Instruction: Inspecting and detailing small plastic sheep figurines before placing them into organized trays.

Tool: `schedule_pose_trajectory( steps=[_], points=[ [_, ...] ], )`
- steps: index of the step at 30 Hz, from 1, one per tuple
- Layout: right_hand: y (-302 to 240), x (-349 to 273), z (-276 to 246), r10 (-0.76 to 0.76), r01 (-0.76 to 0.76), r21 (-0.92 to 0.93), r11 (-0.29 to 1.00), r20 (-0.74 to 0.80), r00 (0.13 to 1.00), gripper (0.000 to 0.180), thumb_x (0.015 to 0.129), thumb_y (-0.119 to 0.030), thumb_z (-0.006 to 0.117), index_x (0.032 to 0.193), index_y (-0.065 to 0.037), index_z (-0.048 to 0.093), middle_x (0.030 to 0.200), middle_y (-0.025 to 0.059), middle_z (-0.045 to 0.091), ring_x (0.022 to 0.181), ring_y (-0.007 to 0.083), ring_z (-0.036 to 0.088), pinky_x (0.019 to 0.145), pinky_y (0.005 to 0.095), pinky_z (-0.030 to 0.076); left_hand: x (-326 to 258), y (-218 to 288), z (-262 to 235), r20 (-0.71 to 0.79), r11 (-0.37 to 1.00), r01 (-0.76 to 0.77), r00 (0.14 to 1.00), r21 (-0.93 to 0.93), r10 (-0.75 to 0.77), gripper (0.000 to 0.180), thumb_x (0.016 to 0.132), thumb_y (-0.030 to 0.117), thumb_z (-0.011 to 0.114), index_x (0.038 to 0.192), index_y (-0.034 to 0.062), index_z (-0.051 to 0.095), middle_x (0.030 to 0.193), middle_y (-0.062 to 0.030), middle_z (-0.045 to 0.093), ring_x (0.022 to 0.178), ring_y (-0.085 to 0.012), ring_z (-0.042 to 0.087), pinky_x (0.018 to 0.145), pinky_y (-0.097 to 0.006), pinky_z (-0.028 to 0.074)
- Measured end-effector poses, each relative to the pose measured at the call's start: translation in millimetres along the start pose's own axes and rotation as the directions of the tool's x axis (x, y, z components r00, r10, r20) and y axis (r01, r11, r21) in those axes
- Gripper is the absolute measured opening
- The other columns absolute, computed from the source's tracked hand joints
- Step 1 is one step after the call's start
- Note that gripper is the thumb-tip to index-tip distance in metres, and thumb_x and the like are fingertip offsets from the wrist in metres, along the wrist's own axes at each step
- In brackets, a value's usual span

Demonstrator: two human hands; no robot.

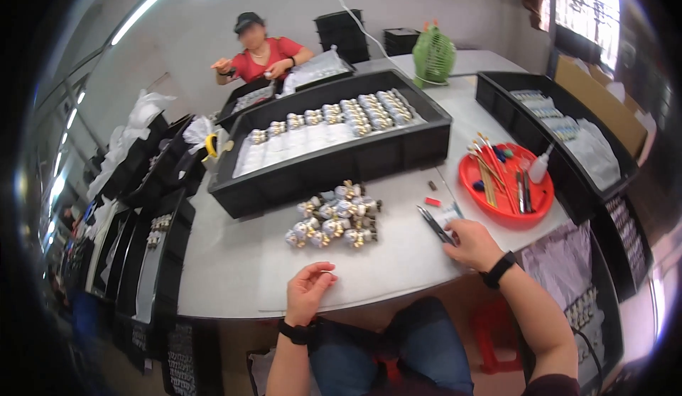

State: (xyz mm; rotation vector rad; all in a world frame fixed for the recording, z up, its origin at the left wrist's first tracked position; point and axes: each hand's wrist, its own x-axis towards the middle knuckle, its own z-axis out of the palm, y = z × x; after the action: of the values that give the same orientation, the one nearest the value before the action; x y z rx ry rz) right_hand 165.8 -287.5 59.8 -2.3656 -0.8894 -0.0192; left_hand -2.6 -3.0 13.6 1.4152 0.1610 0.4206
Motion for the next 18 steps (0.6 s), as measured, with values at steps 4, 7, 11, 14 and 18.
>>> schedule_pose_trajectory(
  steps=[4, 7, 11, 14, 18],
  points=[
    [7, 5, -7, -0.045, 0.047, -0.087, 0.995, 0.018, 0.999, 0.021, 0.064, -0.009, 0.058, 0.083, -0.001, 0.061, 0.077, 0.0155, 0.059, 0.076, 0.0299, 0.058, 0.068, 0.0365, 0.046, -1, -1, -1, 0.031, 0.996, 0.054, 0.998, -0.069, -0.052, 0.023, 0.081, 0.0, 0.054, 0.104, -0.003, 0.053, 0.097, -0.0069, 0.058, 0.084, -0.0117, 0.057, 0.076, -0.023, 0.045],
    [18, 12, -16, -0.076, 0.063, -0.282, 0.957, -0.035, 0.997, 0.02, 0.063, -0.007, 0.057, 0.082, -0.002, 0.062, 0.079, 0.0154, 0.06, 0.079, 0.0299, 0.057, 0.071, 0.0368, 0.045, -1, 0, -1, 0.046, 0.994, 0.07, 0.997, -0.082, -0.067, 0.023, 0.081, 0.001, 0.055, 0.104, -0.0025, 0.054, 0.095, -0.0059, 0.058, 0.085, -0.0106, 0.056, 0.077, -0.022, 0.045],
    [17, 14, -23, 0.064, -0.062, -0.223, 0.973, 0.001, 0.998, 0.021, 0.064, -0.007, 0.058, 0.084, -0.002, 0.062, 0.08, 0.0141, 0.06, 0.079, 0.0313, 0.056, 0.073, 0.0377, 0.045, -2, 1, -1, 0.054, 0.995, 0.069, 0.996, -0.067, -0.065, 0.023, 0.081, 0.001, 0.055, 0.104, -0.003, 0.053, 0.094, -0.0061, 0.058, 0.085, -0.0107, 0.056, 0.078, -0.022, 0.045],
    [-3, 8, -17, -0.177, 0.116, -0.228, 0.967, -0.269, 0.947, 0.02, 0.067, -0.007, 0.06, 0.086, -0.001, 0.061, 0.077, 0.0111, 0.06, 0.074, 0.026, 0.058, 0.067, 0.0336, 0.046, -2, 1, -1, 0.064, 0.997, 0.056, 0.997, -0.059, -0.052, 0.023, 0.082, 0.0, 0.052, 0.105, -0.0033, 0.053, 0.099, -0.0073, 0.057, 0.085, -0.0119, 0.057, 0.077, -0.023, 0.045],
    [-45, -3, 6, 0.045, 0.038, 0.426, 0.904, -0.185, 0.982, 0.019, 0.074, -0.008, 0.063, 0.091, 0.001, 0.059, 0.076, 0.0065, 0.061, 0.069, 0.0124, 0.058, 0.058, 0.0239, 0.045, -1, 2, 0, 0.051, 0.998, 0.066, 0.997, -0.021, -0.065, 0.023, 0.082, -0.001, 0.052, 0.104, -0.0032, 0.053, 0.098, -0.0071, 0.057, 0.085, -0.0117, 0.057, 0.077, -0.023, 0.045]
  ],
)
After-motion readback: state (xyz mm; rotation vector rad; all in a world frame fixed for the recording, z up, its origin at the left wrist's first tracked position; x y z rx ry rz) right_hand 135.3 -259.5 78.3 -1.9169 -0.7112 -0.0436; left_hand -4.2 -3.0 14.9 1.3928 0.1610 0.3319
